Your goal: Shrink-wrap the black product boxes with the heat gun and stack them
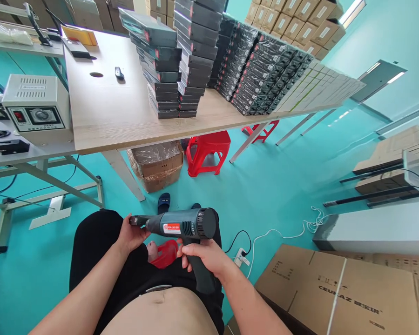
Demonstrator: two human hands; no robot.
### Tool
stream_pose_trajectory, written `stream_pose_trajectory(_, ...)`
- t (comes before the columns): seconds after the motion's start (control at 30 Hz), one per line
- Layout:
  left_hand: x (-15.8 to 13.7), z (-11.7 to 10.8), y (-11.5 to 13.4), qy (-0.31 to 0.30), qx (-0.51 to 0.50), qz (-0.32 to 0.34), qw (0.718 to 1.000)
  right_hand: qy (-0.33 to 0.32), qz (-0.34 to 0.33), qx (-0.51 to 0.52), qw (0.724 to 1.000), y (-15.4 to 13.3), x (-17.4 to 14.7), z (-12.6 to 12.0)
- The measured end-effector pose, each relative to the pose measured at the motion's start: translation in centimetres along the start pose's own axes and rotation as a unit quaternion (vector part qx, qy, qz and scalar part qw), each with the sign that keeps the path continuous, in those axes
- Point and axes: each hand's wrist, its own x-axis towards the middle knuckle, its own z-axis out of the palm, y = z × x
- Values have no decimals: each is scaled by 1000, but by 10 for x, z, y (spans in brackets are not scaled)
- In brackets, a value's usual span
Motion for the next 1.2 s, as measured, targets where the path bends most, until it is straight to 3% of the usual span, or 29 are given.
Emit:
stream_pose_trajectory(0.13, 1, 0, 0, 2, -8, -22, 1000, 70, 3, -14, 997, 2, 0, -9)
stream_pose_trajectory(0.23, 1, 1, 0, 3, 8, -25, 1000, -2, 35, -23, 999, 0, -5, -6)
stream_pose_trajectory(0.33, 2, 2, 0, -5, 20, -16, 1000, -53, 20, 7, 998, -4, -5, 12)
stream_pose_trajectory(0.43, 0, 2, 1, 5, -4, -7, 1000, 23, -18, 24, 999, -8, 5, 23)
stream_pose_trajectory(0.5, -4, 3, 2, 4, -20, -16, 1000, 91, -23, 25, 995, -9, 10, 17)
stream_pose_trajectory(0.57, -9, 4, 4, -13, -32, -30, 999, 114, -14, 33, 993, -8, 10, 2)
stream_pose_trajectory(0.73, -14, 11, 4, -31, -19, -7, 999, 21, 27, 68, 997, -1, -18, -40)
stream_pose_trajectory(0.9, -10, 12, 2, -2, 5, 2, 1000, -75, 90, 59, 991, 2, -41, -57)
stream_pose_trajectory(0.97, -11, 10, 4, -33, 11, -32, 999, -85, 94, 44, 991, 2, -43, -62)
stream_pose_trajectory(1.1, -17, 12, 10, -184, 38, -137, 972, -59, 85, 24, 994, 0, -31, -69)
stream_pose_trajectory(1.2, -23, 17, 9, -215, 59, -173, 959, 3, 61, 40, 997, -2, -5, -64)
